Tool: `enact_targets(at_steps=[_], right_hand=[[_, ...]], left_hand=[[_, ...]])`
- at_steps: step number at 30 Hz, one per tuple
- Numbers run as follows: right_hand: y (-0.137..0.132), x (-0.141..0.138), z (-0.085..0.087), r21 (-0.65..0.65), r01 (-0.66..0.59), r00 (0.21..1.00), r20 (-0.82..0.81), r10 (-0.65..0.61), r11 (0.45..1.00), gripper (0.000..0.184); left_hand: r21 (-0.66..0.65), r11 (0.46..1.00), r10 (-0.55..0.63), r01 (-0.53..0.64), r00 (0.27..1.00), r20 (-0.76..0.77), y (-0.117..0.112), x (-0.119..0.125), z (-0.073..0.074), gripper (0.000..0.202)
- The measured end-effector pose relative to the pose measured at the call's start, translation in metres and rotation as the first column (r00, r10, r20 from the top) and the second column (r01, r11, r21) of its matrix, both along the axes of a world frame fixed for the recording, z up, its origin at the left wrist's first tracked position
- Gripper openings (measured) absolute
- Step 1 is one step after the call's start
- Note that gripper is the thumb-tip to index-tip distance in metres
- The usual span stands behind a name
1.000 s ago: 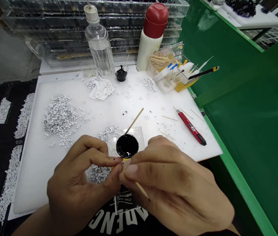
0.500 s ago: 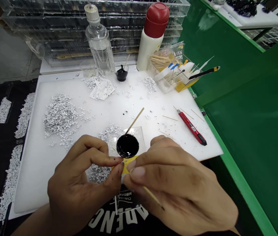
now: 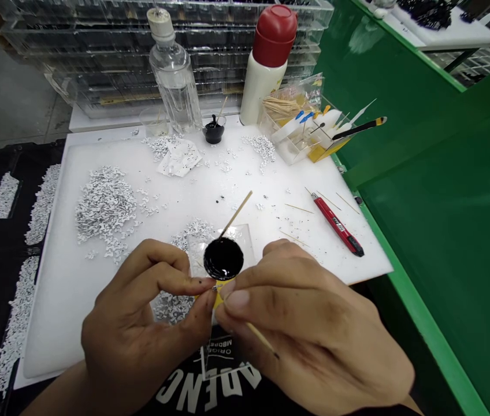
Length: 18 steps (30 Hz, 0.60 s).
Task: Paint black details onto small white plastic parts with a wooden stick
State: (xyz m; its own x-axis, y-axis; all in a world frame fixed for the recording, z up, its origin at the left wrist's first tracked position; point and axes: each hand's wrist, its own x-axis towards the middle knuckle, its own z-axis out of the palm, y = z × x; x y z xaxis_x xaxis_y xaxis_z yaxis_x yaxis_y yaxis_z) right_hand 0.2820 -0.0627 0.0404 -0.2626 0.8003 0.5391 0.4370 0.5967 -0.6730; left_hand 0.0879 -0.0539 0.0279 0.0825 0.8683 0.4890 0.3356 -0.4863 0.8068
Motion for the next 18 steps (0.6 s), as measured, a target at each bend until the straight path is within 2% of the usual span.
enact_targets(at_steps=[4,8,14,18], right_hand=[[-0.0005,0.0009,0.0007,-0.017,0.034,0.999,-0.009,-0.034,0.999,0.021],[0.0039,0.0044,0.0004,0.011,-0.018,1.0,0.021,0.018,1.0,0.023],[0.0047,0.0007,-0.0001,0.017,-0.021,0.999,0.031,0.02,1.0,0.024],[0.0007,0.0066,-0.0041,-0.035,0.033,0.999,-0.012,-0.033,0.999,0.021]], left_hand=[[0.002,1.0,-0.003,0.003,1.0,-0.002,-0.0001,0.0004,0.0007,0.012],[0.0,1.0,0.002,-0.002,1.0,0.01,0.0003,-0.0004,0.0015,0.011],[-0.002,1.0,0.004,-0.004,1.0,0.017,0.0002,0.0002,0.0017,0.012],[-0.006,1.0,0.019,-0.019,0.999,0.03,-0.0008,0.0014,0.0001,0.012]])
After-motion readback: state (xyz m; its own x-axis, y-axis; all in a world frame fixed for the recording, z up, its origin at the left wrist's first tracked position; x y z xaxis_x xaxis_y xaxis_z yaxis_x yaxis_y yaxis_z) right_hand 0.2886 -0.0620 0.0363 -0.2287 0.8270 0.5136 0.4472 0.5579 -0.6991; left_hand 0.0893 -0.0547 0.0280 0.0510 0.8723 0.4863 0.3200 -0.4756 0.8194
